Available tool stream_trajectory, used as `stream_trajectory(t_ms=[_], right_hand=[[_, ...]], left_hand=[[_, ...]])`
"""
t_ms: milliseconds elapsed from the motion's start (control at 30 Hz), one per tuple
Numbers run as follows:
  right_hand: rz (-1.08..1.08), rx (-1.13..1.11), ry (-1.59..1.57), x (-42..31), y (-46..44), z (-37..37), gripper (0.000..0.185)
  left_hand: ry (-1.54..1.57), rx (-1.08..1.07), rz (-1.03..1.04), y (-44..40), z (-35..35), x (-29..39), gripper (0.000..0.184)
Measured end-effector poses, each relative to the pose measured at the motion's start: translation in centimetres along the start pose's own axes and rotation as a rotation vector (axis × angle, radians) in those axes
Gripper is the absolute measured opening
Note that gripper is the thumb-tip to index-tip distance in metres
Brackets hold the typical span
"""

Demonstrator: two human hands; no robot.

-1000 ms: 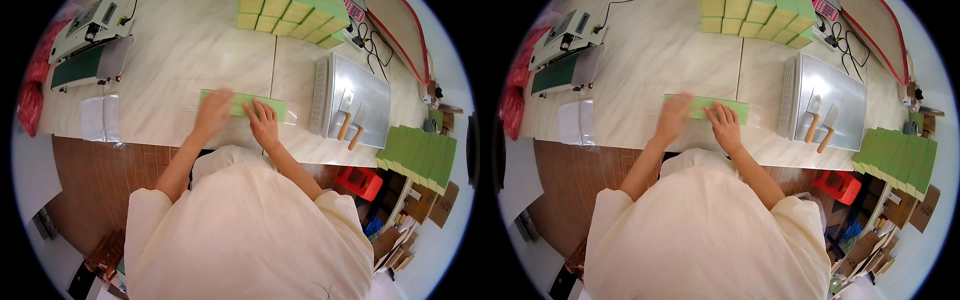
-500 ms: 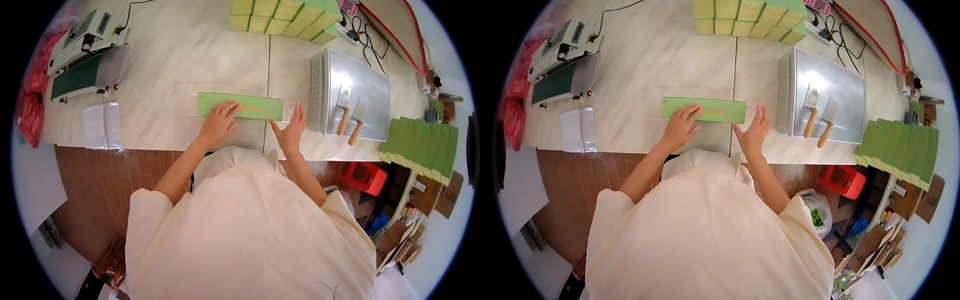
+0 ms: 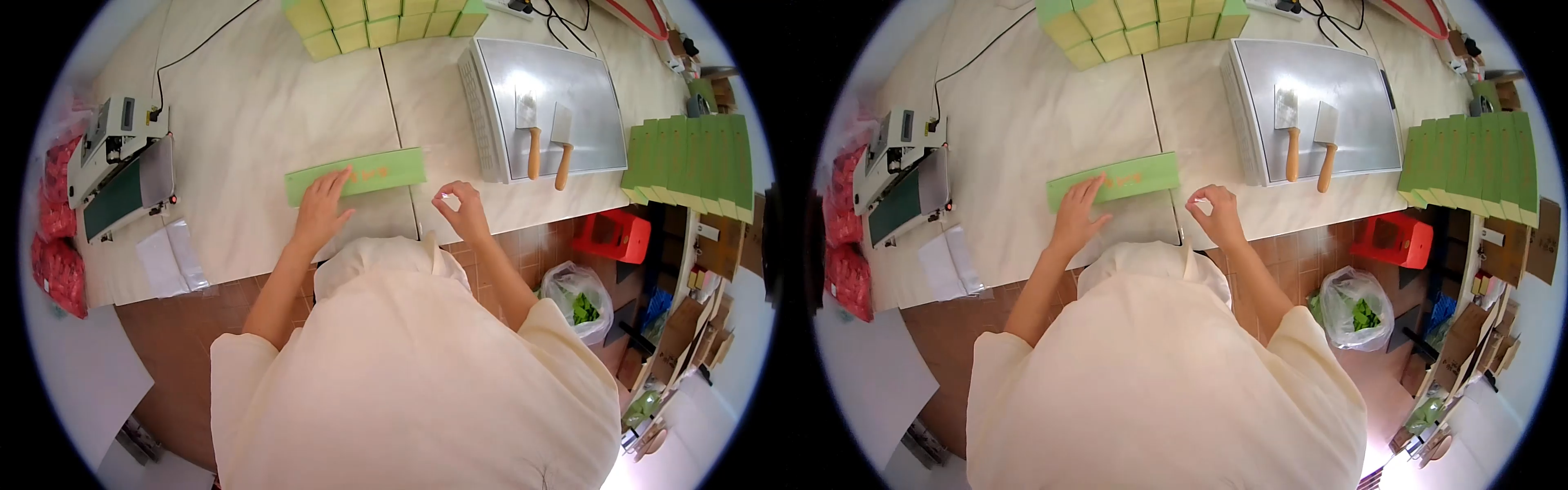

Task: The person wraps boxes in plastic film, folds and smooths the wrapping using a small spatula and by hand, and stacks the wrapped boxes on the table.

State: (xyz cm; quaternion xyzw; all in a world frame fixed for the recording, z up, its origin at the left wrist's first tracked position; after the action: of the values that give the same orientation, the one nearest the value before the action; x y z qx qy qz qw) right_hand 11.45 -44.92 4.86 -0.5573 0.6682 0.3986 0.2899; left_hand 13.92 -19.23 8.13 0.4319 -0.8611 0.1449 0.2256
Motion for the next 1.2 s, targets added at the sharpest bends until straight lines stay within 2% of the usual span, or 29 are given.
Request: stream_trajectory(t_ms=[133,167,233,267,333,467,533,567,633,667,733,867,900,967,1067,1133,1200], right_hand=[[-0.221,0.113,0.153,-3.0,0.9,-1.7,0.013],[-0.219,0.116,0.151,-3.1,0.8,-1.9,0.013],[-0.278,0.168,0.213,-4.1,0.4,-2.3,0.013],[-0.280,0.169,0.210,-4.4,0.1,-2.3,0.013],[-0.273,0.248,0.233,-4.9,-0.5,-2.8,0.012],[-0.222,0.352,0.290,-4.6,-1.5,-2.5,0.016],[-0.211,0.459,0.372,-6.0,-1.6,-2.8,0.029],[-0.214,0.455,0.371,-6.8,-1.7,-2.6,0.029],[-0.385,0.317,0.352,-10.2,-1.1,-0.6,0.045],[-0.384,0.317,0.352,-10.6,-1.0,0.1,0.045],[-0.488,0.170,0.441,-11.7,-0.8,3.4,0.054],[-0.544,0.112,0.540,-9.8,-2.0,6.6,0.026],[-0.552,0.107,0.540,-9.7,-2.1,6.8,0.026],[-0.586,0.104,0.409,-9.7,-2.0,6.2,0.012],[-0.635,0.103,0.402,-9.7,-1.3,5.9,0.012],[-0.659,0.127,0.377,-10.0,-1.2,5.6,0.012],[-0.682,0.149,0.350,-10.3,-1.0,5.3,0.013]], left_hand=[[0.014,-0.018,0.007,-0.4,-0.3,0.3,0.075],[0.012,-0.021,0.010,-0.5,-0.3,0.2,0.075],[0.014,-0.010,0.060,-0.5,-0.5,0.2,0.055],[0.010,-0.010,0.059,-0.4,-0.5,0.0,0.055],[-0.005,-0.002,0.082,-0.5,-0.8,0.0,0.029],[0.060,-0.001,0.015,-0.8,-1.0,-1.2,0.020],[0.092,0.059,0.049,-1.1,-1.7,-1.3,0.017],[0.090,0.061,0.045,-1.1,-1.8,-1.5,0.017],[0.152,0.043,-0.008,-1.1,-1.6,-2.0,0.016],[0.153,0.042,-0.009,-1.1,-1.6,-2.0,0.016],[0.173,0.070,0.036,-1.4,-1.9,-1.8,0.016],[0.140,0.090,0.075,-1.4,-2.1,-1.7,0.015],[0.149,0.095,0.059,-1.4,-2.2,-1.7,0.015],[0.159,0.105,0.037,-1.2,-2.1,-2.0,0.016],[0.170,0.095,0.023,-0.7,-1.7,-2.1,0.016],[0.133,0.068,-0.069,-0.1,-1.9,-2.6,0.015],[0.048,0.107,-0.025,0.7,-3.2,-2.6,0.015]])
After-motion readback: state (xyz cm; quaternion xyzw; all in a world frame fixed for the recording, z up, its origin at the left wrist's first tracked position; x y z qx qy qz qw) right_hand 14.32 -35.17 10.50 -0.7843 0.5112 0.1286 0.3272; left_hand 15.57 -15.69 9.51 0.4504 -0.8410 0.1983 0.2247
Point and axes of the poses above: each hand's wrist, its own y-axis away from the middle knuckle, its own z-axis out of the palm, x = y × z, the point moved 10 cm from there along -y, towards the middle knuckle, and after that the axes turned 11 degrees about z, right-handed, at the moved point
